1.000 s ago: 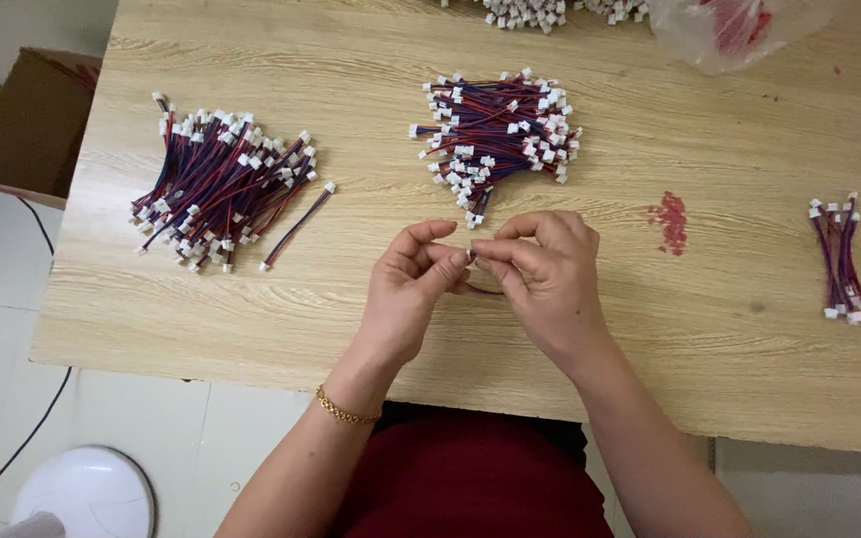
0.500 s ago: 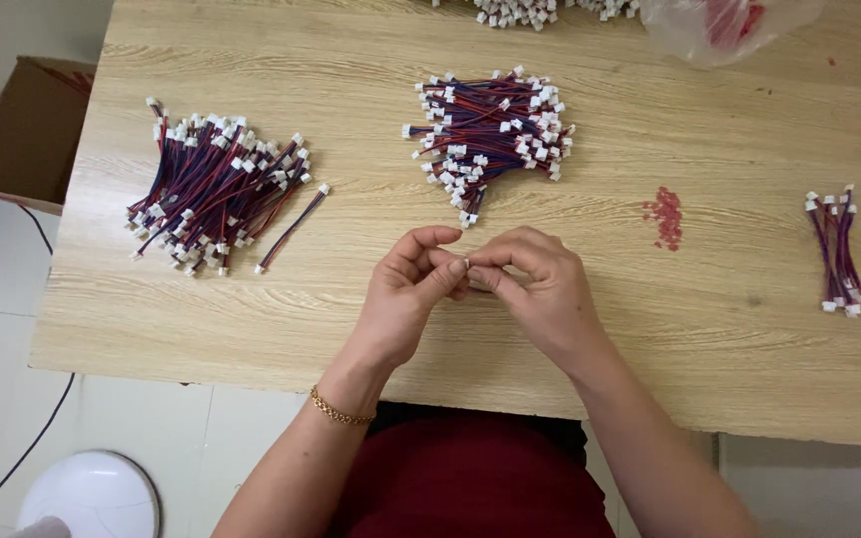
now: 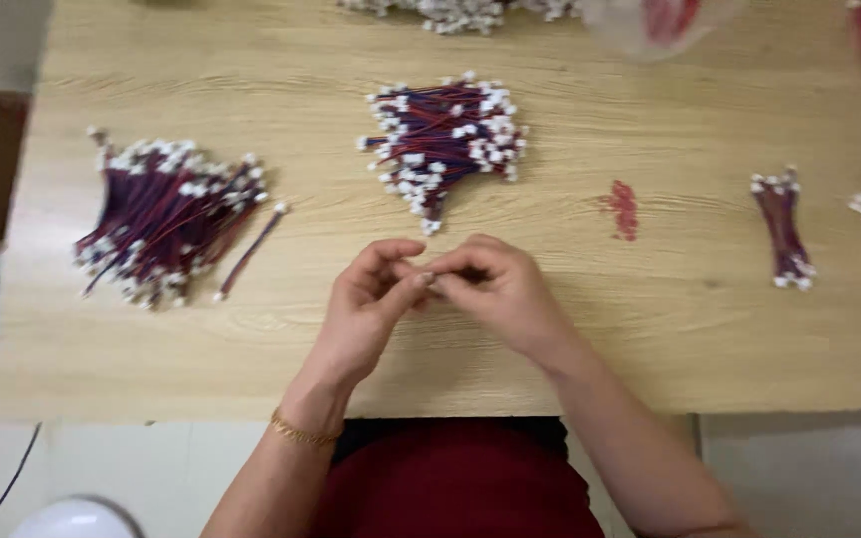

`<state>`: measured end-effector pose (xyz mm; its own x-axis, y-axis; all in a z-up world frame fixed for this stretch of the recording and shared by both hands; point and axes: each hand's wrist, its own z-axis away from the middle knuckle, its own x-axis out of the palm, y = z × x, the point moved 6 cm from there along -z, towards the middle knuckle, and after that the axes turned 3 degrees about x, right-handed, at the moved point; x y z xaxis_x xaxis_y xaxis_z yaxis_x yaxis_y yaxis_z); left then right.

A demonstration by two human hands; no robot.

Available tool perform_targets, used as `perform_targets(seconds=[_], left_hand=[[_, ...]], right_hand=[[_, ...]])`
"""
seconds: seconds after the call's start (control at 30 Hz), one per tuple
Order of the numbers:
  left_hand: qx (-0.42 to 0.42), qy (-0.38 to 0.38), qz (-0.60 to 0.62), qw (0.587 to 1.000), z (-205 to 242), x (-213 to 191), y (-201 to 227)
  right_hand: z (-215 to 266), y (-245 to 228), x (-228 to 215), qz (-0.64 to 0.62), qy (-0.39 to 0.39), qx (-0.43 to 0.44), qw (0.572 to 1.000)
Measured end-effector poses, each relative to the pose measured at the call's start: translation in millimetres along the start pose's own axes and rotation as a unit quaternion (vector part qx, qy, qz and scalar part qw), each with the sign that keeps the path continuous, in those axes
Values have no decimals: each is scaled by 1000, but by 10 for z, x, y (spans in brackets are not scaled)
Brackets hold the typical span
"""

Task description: Bundling small electronic wire cables into organized groups on a wooden table.

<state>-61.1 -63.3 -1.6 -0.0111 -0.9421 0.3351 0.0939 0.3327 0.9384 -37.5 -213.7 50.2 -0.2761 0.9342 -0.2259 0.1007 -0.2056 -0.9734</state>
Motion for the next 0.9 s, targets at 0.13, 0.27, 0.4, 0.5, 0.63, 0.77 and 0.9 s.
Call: perform_targets(seconds=[0.13, 0.27, 0.4, 0.5, 0.63, 0.77, 0.9], left_hand=[[-6, 6, -70, 997, 21, -53, -33], [-10, -15, -120, 993, -14, -36, 35], [36, -17, -359, 933, -41, -104, 291], [45, 9, -470, 881, -98, -256, 332], [29, 56, -535, 843, -376, -490, 322], [96, 86, -534, 836, -777, -652, 295], [133, 102, -518, 839, -1084, -637, 367]], right_hand=[[-7, -100, 25, 19, -5, -5, 1000], [-4, 29, -67, 38, -20, 36, 998], [-38, 199, -800, 259, 117, 43, 958], [-17, 445, -1383, 458, 200, 68, 863], [-41, 654, -1663, 510, 202, 125, 827], [-135, 673, -1649, 507, 181, 190, 821], [-223, 896, -1696, 551, 156, 242, 783]])
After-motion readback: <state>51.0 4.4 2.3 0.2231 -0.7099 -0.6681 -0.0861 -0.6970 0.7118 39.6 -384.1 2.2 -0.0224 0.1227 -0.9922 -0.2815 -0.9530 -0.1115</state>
